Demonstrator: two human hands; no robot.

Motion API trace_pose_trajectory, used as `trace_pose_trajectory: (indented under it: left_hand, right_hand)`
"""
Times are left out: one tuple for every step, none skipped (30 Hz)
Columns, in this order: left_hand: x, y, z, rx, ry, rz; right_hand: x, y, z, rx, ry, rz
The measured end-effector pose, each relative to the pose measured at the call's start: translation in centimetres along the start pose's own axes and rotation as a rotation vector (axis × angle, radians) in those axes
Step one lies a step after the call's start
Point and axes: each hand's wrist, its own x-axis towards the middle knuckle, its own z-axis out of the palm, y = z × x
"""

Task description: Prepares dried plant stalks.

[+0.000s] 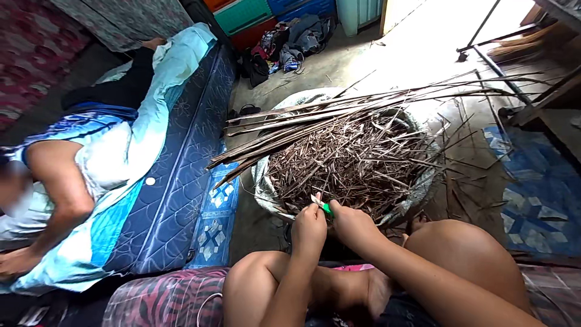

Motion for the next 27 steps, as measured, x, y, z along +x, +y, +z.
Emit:
trace_pose_trajectory:
  left_hand:
    - [0.1, -0.1, 0.1, -0.012, -0.009, 0.004]
    - [0.1, -0.2, 0.2, -0.025, -0.012, 0.016]
    - [0.1, -0.3, 0.4, -0.040, -0.001, 0.034]
    - [0.1, -0.4, 0.6, -0.051, 0.010, 0.052]
    - [0.1, -0.5, 0.8, -0.059, 0.017, 0.067]
    - [0.0, -0.4, 0.8, -0.067, 0.018, 0.078]
    - [-0.2, -0.4, 0.9, -0.070, 0.017, 0.087]
    - [-0.4, -0.4, 0.9, -0.074, 0.017, 0.091]
    - [-0.5, -0.4, 0.9, -0.078, 0.020, 0.093]
    - [-0.5, -0.5, 0.9, -0.082, 0.020, 0.091]
    - [-0.5, -0.6, 0.8, -0.094, 0.017, 0.087]
    - [-0.5, -0.6, 0.6, -0.118, 0.013, 0.080]
    - [-0.4, -0.6, 0.5, -0.156, 0.015, 0.070]
    - [-0.3, -0.6, 0.4, -0.196, 0.018, 0.058]
    - [-0.2, -0.8, 0.3, -0.246, 0.014, 0.047]
    - [-0.1, -0.9, 0.2, -0.320, -0.003, 0.038]
    - [0.0, -1.1, 0.0, -0.412, -0.026, 0.037]
    - [0.0, -1.0, -0.2, -0.513, -0.052, 0.039]
    - [0.0, -1.0, -0.3, -0.581, -0.079, 0.045]
    - [-0.1, -1.0, -0.4, -0.610, -0.099, 0.046]
    - [-0.2, -1.0, -0.4, -0.622, -0.114, 0.050]
    - [-0.3, -1.0, -0.3, -0.627, -0.129, 0.055]
    - [-0.4, -1.0, -0.2, -0.632, -0.136, 0.066]
    - [-0.5, -1.1, 0.0, -0.631, -0.132, 0.074]
    - [-0.5, -1.2, 0.1, -0.623, -0.119, 0.078]
    - [-0.5, -1.3, 0.2, -0.608, -0.103, 0.074]
    - [-0.5, -1.3, 0.2, -0.587, -0.086, 0.065]
  right_hand:
    - [0.5, 0.1, 0.2, -0.028, 0.041, 0.010]
    - [1.1, 0.3, 0.3, -0.052, 0.085, 0.023]
    - [1.6, 0.5, 0.2, -0.066, 0.132, 0.040]
    - [2.0, 0.6, 0.1, -0.078, 0.181, 0.062]
    - [2.4, 0.7, -0.2, -0.082, 0.227, 0.092]
    - [2.6, 0.9, -0.7, -0.072, 0.260, 0.129]
    - [2.9, 1.2, -1.3, -0.063, 0.277, 0.167]
    - [2.9, 1.4, -2.0, -0.057, 0.276, 0.189]
    - [2.6, 1.5, -2.5, -0.044, 0.260, 0.186]
    - [2.1, 1.4, -2.8, -0.023, 0.240, 0.156]
    - [1.4, 1.2, -2.8, 0.010, 0.207, 0.111]
    - [0.7, 0.9, -2.5, 0.048, 0.163, 0.063]
    - [0.2, 0.6, -2.0, 0.075, 0.114, 0.021]
    - [-0.1, 0.5, -1.3, 0.091, 0.073, -0.012]
    - [-0.4, 0.3, -0.7, 0.090, 0.039, -0.034]
    - [-0.5, 0.3, -0.2, 0.071, 0.029, -0.037]
    - [-0.5, 0.3, -0.1, 0.039, 0.054, -0.038]
    - [-0.2, 0.5, -0.1, 0.001, 0.108, -0.034]
    - [0.3, 0.7, -0.1, -0.035, 0.171, -0.020]
    - [0.7, 0.9, -0.4, -0.053, 0.225, 0.007]
    - [1.2, 1.0, -1.0, -0.046, 0.255, 0.046]
    - [1.6, 1.2, -1.8, -0.035, 0.270, 0.087]
    - [1.9, 1.4, -2.6, -0.021, 0.276, 0.115]
    - [1.8, 1.6, -3.1, -0.007, 0.272, 0.127]
    - [1.5, 1.6, -3.4, 0.009, 0.253, 0.121]
    - [1.1, 1.4, -3.3, 0.024, 0.226, 0.099]
    - [0.5, 1.1, -2.8, 0.035, 0.194, 0.065]
